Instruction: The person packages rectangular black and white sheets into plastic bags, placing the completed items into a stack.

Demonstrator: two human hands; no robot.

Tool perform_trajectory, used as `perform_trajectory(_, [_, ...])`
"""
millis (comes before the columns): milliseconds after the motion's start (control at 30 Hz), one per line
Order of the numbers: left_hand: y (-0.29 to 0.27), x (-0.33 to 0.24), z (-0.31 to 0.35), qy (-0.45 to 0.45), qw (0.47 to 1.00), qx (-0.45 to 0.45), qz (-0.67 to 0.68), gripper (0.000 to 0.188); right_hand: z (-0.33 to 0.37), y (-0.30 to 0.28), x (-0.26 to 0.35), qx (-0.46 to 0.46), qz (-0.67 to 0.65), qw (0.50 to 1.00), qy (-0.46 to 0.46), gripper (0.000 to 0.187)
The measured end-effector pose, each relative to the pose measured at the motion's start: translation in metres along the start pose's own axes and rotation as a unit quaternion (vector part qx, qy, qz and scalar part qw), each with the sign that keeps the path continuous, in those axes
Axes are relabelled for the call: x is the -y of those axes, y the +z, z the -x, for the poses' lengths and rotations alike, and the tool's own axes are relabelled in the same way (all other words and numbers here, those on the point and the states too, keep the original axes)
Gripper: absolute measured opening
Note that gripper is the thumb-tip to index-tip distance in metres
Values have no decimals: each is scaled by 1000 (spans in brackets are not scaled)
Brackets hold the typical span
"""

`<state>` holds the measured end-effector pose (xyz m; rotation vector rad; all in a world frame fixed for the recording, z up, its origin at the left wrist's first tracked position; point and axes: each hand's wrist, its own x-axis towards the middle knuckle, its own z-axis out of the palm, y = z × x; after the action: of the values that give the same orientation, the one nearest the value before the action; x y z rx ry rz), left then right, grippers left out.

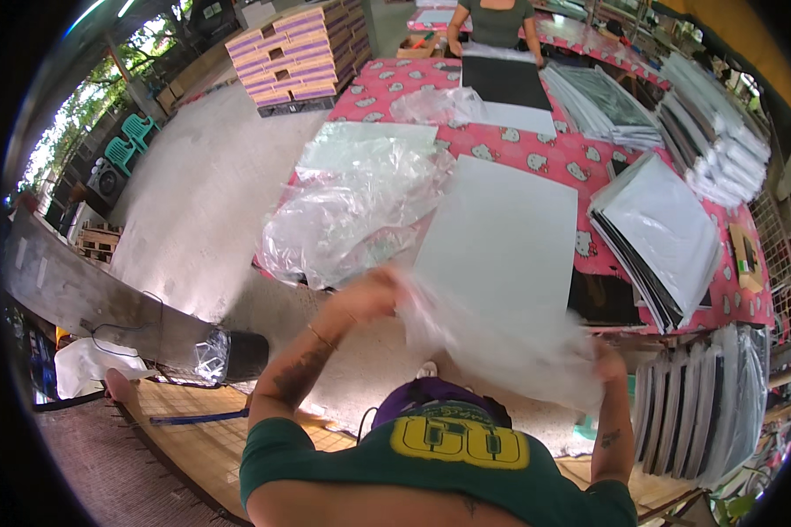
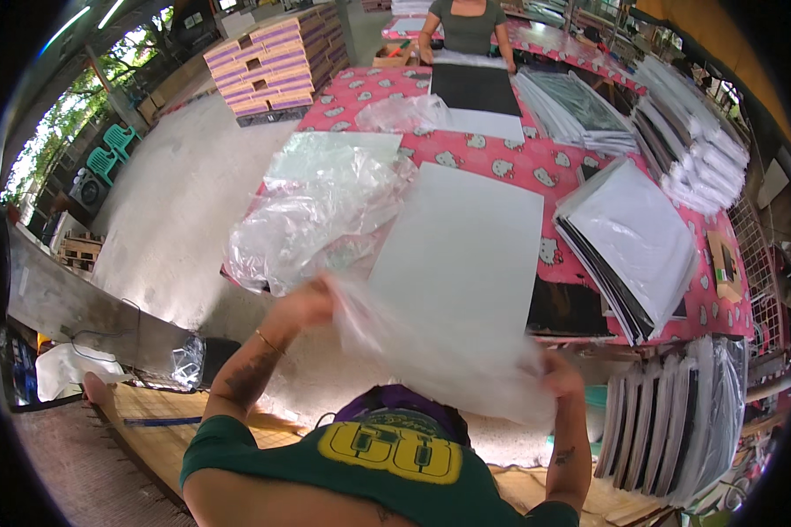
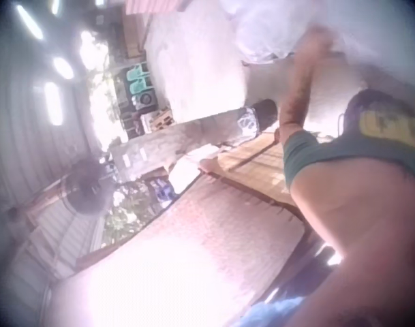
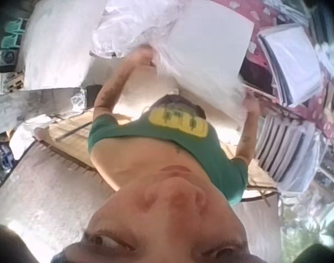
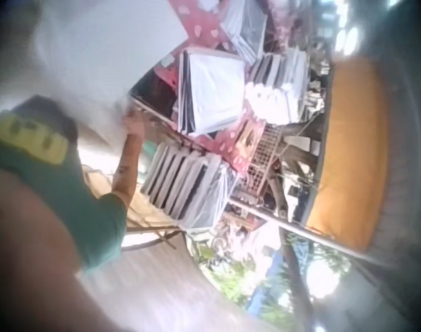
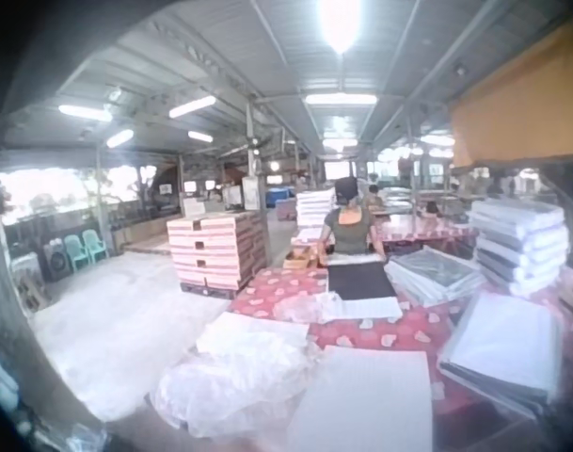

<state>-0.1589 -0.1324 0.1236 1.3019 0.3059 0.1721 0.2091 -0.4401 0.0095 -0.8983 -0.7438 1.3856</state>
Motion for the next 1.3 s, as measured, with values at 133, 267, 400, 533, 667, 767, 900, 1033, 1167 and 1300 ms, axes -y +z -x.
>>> perform_trajectory(133, [-53, 52, 15, 22, 950, -140, 278, 31, 29, -36, -63, 116, -28, 981, 151, 64])
perform_trajectory(267, [-58, 112, 59, -128, 982, -106, 92, 27, 44, 7, -52, -10, -149, 986, 70, 55])
perform_trajectory(400, [-9, 111, 36, -46, 960, -269, 64, 20, 56, 34, -116, -274, 144, 947, 81, 56])
perform_trajectory(533, [-2, 190, 19, -34, 870, -431, -235, 32, 12, 52, -128, -486, 241, 840, 13, 56])
perform_trajectory(667, [-4, 203, 1, -44, 812, -435, -385, 47, -4, 48, -156, -497, 411, 764, -15, 61])
perform_trajectory(767, [8, 195, 4, -12, 811, -413, -414, 46, -2, 52, -146, -514, 362, 777, -34, 60])
perform_trajectory(900, [5, 165, 14, -67, 857, -384, -338, 48, 3, 73, -99, -543, 270, 795, -5, 51])
perform_trajectory(1033, [-11, 108, 29, -79, 954, -289, 3, 46, 25, 70, -47, -431, 128, 892, -40, 41])
perform_trajectory(1167, [-82, 53, 54, 161, 953, -221, 128, 54, 26, 79, 64, -99, -163, 974, -122, 42])
perform_trajectory(1300, [-50, -110, -49, 306, 875, -5, 376, 38, -47, 109, 161, -215, -22, 897, -385, 41])
